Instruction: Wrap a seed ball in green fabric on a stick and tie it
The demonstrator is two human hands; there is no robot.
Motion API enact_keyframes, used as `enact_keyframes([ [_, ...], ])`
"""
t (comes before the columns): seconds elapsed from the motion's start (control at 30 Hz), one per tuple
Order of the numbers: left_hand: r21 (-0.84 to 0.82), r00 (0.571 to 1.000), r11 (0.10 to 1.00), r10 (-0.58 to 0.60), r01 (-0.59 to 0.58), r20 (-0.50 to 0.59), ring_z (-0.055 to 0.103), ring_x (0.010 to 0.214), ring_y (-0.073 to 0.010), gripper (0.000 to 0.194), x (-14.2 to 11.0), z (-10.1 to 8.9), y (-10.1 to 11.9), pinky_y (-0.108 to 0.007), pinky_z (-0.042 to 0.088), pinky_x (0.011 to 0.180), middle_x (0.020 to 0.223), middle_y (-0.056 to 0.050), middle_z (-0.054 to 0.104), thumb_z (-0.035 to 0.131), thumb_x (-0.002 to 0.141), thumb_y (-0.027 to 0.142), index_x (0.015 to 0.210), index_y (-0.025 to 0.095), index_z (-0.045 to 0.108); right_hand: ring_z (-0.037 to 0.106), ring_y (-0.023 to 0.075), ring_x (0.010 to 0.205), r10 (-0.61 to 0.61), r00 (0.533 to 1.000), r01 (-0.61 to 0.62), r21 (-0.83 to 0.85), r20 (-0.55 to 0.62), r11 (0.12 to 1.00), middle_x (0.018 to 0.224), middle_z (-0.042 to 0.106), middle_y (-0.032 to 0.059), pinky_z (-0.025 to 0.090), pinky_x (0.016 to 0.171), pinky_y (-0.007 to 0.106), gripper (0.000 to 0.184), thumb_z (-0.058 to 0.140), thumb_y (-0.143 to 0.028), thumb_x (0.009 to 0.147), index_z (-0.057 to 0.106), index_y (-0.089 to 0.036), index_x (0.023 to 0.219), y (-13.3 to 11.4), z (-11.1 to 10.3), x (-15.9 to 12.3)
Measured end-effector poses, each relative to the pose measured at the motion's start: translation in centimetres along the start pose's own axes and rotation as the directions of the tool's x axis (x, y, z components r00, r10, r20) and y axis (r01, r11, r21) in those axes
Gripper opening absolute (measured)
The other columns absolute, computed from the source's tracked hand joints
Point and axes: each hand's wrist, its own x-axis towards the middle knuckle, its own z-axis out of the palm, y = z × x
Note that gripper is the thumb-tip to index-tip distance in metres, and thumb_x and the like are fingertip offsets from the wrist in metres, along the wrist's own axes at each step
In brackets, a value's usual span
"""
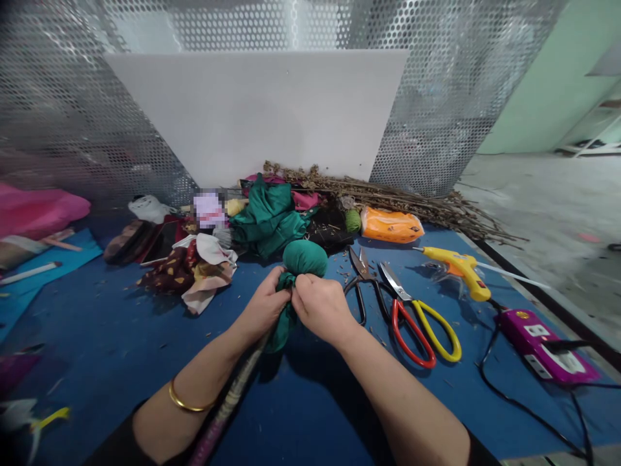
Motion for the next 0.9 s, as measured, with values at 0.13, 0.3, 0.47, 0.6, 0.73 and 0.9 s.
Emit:
enact_keyframes([
  [0.13,-0.092,1.0,0.996,-0.013,0.014,0.004,0.051,0.078,-0.0132,0.024,0.1,0.1,0.0,-0.022,0.041,0.071,0.079,0.003,0.055,0.053,0.068,0.013,0.091,0.019,0.054,0.046,0.0105,0.053,0.013,1.0,-0.013,0.049,-0.005,0.999,0.062,0.054,-0.0002,0.023,0.055,0.027,0.03,0.035,-0.025,0.094,0.05,-0.018,0.068,-0.3,0.5,-0.1],
  [0.3,-0.24,0.997,0.969,-0.066,0.053,-0.049,0.049,0.069,-0.0105,0.021,-0.2,0.7,1.4,-0.021,0.04,0.066,0.075,0.004,0.055,0.057,0.07,0.02,0.09,0.019,0.053,0.044,0.0128,0.057,0.082,0.987,-0.092,-0.066,-0.136,0.994,0.065,0.053,0.0011,0.023,0.056,0.028,0.033,0.034,-0.027,0.096,0.05,-0.018,0.068,-0.5,0.3,-0.2],
  [0.47,-0.332,0.99,0.936,-0.135,0.114,-0.041,0.049,0.062,-0.0103,0.017,-0.9,-0.3,3.4,-0.021,0.039,0.059,0.066,0.004,0.055,0.06,0.067,0.025,0.082,0.017,0.06,0.041,0.0156,0.059,-0.021,0.964,-0.019,-0.145,-0.266,0.989,0.062,0.049,0.002,0.026,0.061,0.03,0.035,0.034,-0.025,0.096,0.048,-0.02,0.064,-0.8,-0.7,-0.2],
  [0.6,-0.418,0.935,0.876,-0.326,0.242,-0.143,0.052,0.059,-0.0123,0.042,-0.6,-1.4,3.7,-0.023,0.041,0.058,0.061,0.0,0.06,0.056,0.074,0.057,0.071,0.015,0.062,0.04,0.0156,0.058,-0.129,0.963,0.1,-0.13,-0.236,0.986,0.061,0.049,0.0008,0.026,0.061,0.03,0.032,0.039,-0.021,0.094,0.048,-0.02,0.064,-1.4,-0.6,-0.2],
  [0.73,-0.322,0.926,0.885,-0.374,0.337,-0.058,0.056,0.06,-0.0132,0.042,-0.5,-1.8,3.7,-0.022,0.041,0.055,0.066,-0.002,0.065,0.071,0.065,0.053,0.077,0.014,0.066,0.041,0.015,0.057,-0.172,0.965,0.152,-0.111,-0.199,0.982,0.063,0.05,0.0002,0.025,0.06,0.03,0.027,0.04,-0.019,0.093,0.049,-0.02,0.068,-1.7,0.0,-0.2],
  [0.9,-0.264,0.898,0.858,-0.42,0.44,0.132,0.059,0.058,-0.0164,0.029,-0.6,-1.8,3.2,-0.027,0.046,0.058,0.062,-0.004,0.066,0.079,0.059,0.039,0.071,0.015,0.068,0.045,0.0143,0.059,-0.224,0.964,0.208,-0.117,-0.141,0.971,0.066,0.053,0.0005,0.026,0.06,0.03,0.021,0.041,-0.017,0.092,0.052,-0.018,0.075,-1.5,0.3,-0.3],
])
